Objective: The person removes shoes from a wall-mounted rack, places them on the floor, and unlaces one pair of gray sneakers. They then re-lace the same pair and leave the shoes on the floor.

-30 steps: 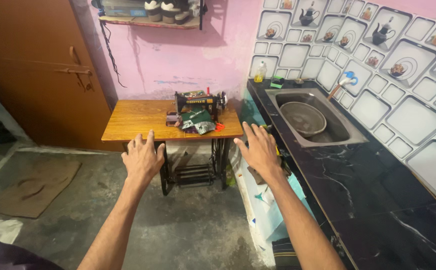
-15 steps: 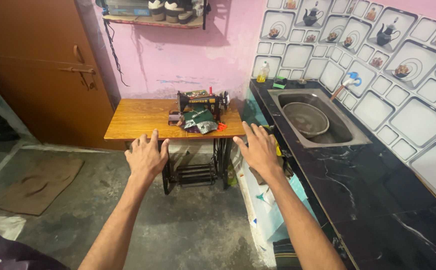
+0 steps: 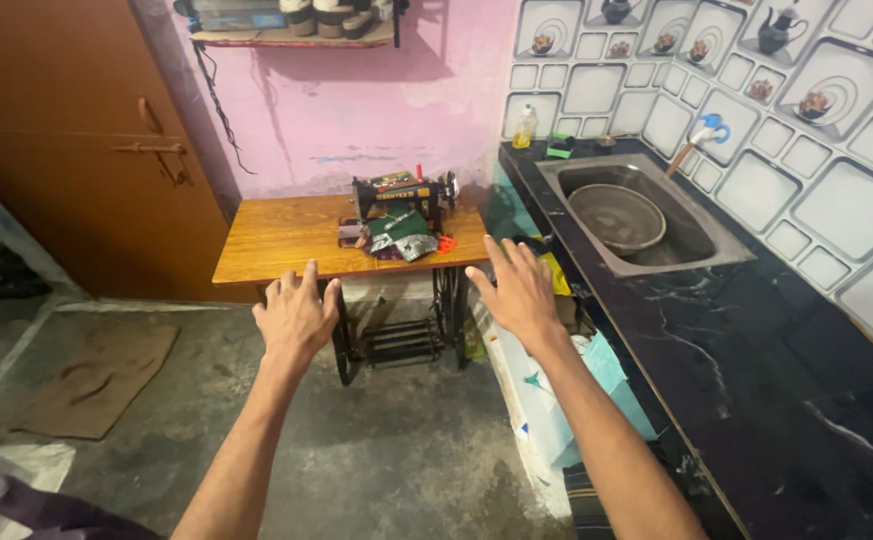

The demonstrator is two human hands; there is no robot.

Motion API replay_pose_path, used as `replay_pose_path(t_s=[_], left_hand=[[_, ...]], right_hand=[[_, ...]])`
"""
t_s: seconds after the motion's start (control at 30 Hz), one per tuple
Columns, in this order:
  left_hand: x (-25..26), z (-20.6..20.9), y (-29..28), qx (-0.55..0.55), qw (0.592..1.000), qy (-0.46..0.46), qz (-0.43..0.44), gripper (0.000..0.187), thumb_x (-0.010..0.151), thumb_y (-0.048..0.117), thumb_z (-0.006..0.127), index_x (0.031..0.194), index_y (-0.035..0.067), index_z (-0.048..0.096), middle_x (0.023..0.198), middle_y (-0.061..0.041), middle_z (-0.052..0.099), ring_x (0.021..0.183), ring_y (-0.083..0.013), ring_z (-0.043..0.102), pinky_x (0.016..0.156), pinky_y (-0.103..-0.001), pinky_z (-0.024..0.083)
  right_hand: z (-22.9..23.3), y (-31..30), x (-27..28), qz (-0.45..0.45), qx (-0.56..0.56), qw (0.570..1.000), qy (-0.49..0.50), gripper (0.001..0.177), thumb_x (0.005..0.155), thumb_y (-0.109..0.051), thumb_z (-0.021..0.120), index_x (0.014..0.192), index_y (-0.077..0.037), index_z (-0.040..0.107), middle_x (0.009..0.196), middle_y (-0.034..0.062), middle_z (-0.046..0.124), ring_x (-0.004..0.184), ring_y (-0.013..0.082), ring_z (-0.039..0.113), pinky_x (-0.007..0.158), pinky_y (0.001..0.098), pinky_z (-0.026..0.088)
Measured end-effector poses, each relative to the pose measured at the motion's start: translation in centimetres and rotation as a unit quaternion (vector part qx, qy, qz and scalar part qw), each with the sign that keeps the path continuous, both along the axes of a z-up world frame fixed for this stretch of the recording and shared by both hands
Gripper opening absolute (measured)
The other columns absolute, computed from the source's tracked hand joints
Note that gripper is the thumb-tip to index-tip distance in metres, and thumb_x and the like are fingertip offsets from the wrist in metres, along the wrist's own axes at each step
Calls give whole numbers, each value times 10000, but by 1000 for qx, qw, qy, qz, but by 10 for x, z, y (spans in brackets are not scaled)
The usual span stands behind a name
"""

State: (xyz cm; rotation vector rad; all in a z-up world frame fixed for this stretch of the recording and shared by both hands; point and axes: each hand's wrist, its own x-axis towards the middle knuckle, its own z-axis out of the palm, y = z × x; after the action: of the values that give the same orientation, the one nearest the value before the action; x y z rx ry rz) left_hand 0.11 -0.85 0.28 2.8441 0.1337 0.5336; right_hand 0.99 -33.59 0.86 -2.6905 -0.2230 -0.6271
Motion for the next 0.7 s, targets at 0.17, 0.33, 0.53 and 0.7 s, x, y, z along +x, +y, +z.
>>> replay_pose_path(t_s=[0.17,0.33,0.53,0.7], left_hand=[[5,-3,-6,-10,1000,6,-1,634,980,564,489,1486,184,514,1406,-186,566,1336,-400,491,998,-683,403],[10,-5,-12,-1,1000,-16,-12,639,971,577,493,1482,194,516,1424,-199,554,1326,-412,493,993,-679,400],[12,-7,-11,0,1000,-15,-17,642,979,581,485,1487,190,525,1423,-207,555,1317,-421,500,982,-675,410],[8,-7,-12,-17,999,-24,-20,641,980,576,486,1487,186,533,1433,-204,563,1308,-416,519,958,-644,444]], right_hand=[[1,-2,0,-11,-1,1000,14,691,972,-544,543,1505,-110,482,1515,201,490,1414,421,417,1115,618,317],[4,-7,1,-18,-4,1000,16,696,967,-552,539,1502,-110,482,1509,190,498,1408,416,421,1111,615,324],[1,-6,-2,-10,-9,1000,-1,691,985,-555,533,1507,-104,486,1487,189,528,1394,421,446,1124,615,318],[6,-6,-1,-6,-14,1000,-1,676,986,-536,536,1494,-92,495,1468,197,535,1381,422,448,1100,623,310]])
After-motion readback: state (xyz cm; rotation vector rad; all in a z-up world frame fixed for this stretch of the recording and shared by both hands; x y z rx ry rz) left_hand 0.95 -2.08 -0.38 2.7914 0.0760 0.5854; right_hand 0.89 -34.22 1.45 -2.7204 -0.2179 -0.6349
